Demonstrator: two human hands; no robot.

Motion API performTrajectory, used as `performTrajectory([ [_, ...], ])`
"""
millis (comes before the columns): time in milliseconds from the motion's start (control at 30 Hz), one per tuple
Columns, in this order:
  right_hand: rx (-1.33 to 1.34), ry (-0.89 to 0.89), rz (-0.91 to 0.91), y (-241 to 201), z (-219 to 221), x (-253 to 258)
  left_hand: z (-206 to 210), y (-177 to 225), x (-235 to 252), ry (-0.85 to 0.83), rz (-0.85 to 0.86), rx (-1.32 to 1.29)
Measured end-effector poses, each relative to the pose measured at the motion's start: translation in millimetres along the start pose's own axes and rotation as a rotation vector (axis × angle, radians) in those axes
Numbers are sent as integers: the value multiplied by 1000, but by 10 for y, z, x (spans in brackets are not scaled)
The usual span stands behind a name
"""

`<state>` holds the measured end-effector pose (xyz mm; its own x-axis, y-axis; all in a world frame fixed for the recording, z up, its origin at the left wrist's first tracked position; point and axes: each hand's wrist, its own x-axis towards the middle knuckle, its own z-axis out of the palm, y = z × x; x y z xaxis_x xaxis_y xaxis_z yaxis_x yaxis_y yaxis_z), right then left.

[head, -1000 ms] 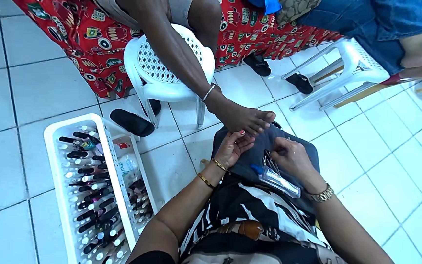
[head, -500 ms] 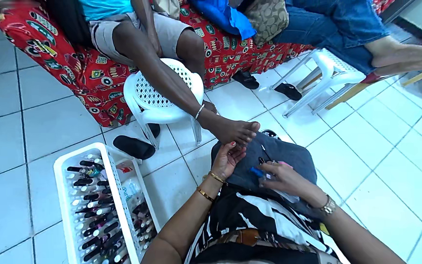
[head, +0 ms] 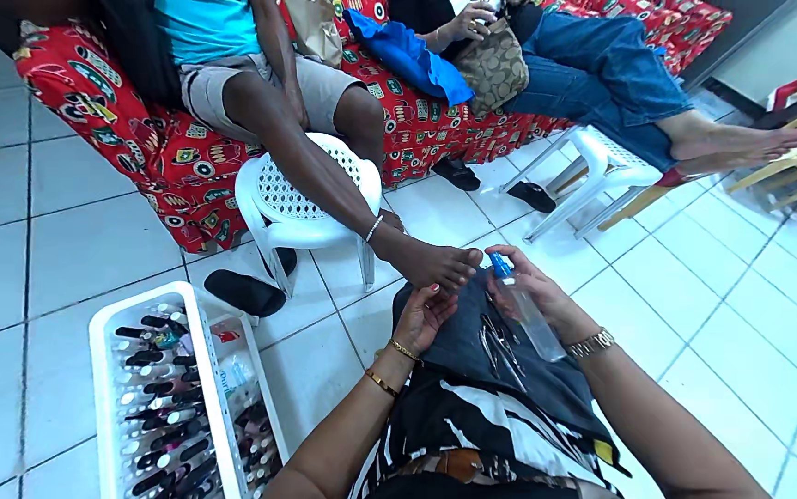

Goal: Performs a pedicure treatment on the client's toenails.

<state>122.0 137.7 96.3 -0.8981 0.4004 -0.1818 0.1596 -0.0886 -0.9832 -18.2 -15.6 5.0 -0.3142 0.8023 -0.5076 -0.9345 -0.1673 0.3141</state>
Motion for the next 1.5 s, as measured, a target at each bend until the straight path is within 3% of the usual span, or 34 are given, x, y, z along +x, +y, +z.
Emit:
performTrajectory([
  [133,-1025,176,-252,-136,8,99,-1,2,3,-1,-8,-14],
  [200,-1306,179,-310,-159,10,174,-2,-1,4,1,-12,-18],
  [300,-1478,154,-304,-192,37,266,0,6,-2,7,-16,-22],
  [400,-1470,188,-227,-245,44,295,2,13,-15,1,-16,-30],
  [600,-994,95,-170,-197,89,74,-2,13,-19,-8,-23,-27],
  [700,-901,63,-230,-86,155,-38,-13,6,-12,-6,-18,-18],
  [933,-1141,190,-496,212,236,-27,-26,-4,-7,-20,-12,-11],
  [1233,-1172,309,-597,295,341,-38,-32,-6,9,-33,-11,-21],
  [1500,-1231,269,-625,443,522,10,-41,-9,8,-33,-10,-7],
])
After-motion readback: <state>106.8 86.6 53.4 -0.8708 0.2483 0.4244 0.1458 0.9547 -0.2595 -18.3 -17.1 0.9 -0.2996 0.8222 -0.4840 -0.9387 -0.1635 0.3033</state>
